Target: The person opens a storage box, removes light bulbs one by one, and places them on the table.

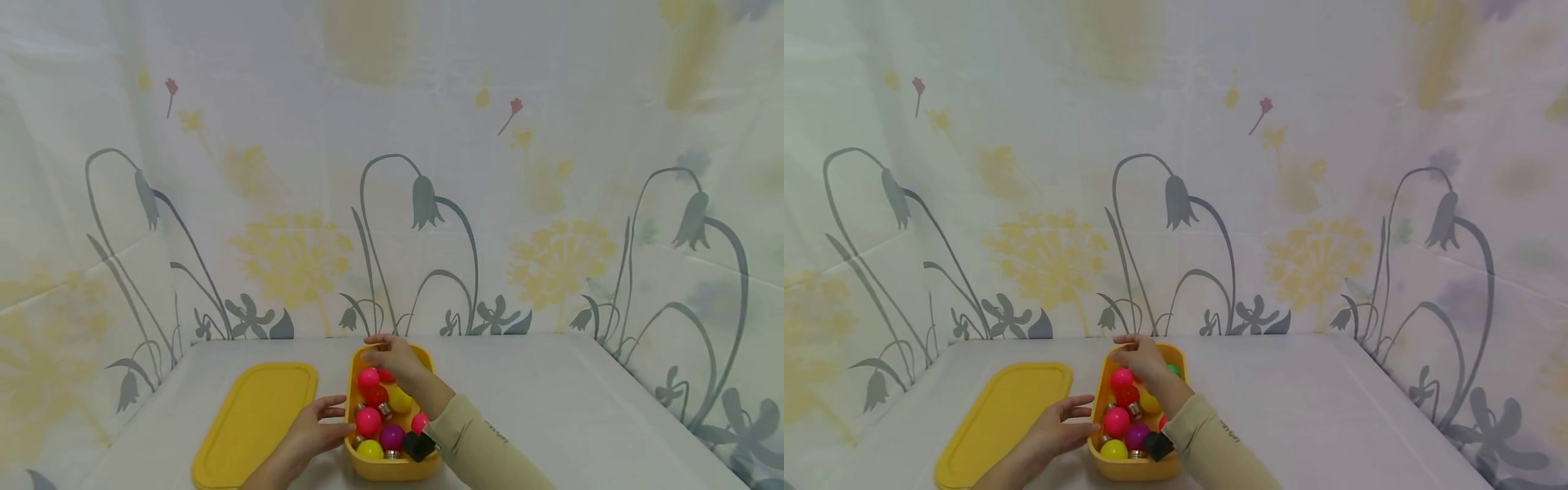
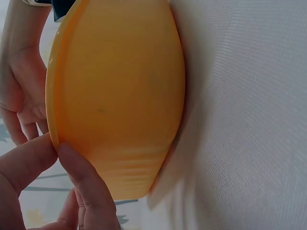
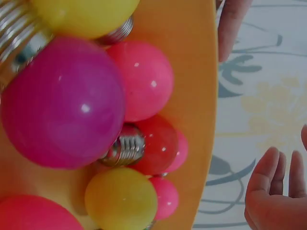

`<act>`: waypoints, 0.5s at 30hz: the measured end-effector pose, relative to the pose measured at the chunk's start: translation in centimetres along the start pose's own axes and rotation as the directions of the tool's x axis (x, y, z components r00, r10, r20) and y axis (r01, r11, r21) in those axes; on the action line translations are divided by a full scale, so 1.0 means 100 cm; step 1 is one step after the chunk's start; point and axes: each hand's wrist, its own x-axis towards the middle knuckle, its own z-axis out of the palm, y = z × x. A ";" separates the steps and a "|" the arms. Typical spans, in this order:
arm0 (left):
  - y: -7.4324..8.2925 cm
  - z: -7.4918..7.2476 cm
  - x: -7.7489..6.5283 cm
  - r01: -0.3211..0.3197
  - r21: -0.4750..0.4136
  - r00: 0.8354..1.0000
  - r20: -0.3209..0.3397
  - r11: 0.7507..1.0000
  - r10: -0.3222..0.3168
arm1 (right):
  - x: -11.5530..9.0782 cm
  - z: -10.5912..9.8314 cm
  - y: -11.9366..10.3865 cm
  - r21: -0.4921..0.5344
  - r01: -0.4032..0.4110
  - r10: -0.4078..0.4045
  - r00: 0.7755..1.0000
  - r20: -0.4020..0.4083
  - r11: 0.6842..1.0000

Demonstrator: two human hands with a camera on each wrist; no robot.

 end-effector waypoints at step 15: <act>-0.003 0.000 0.003 0.011 -0.017 1.000 0.003 1.000 -0.011 | 0.011 -0.015 0.022 -0.250 0.002 0.029 0.992 0.123 0.968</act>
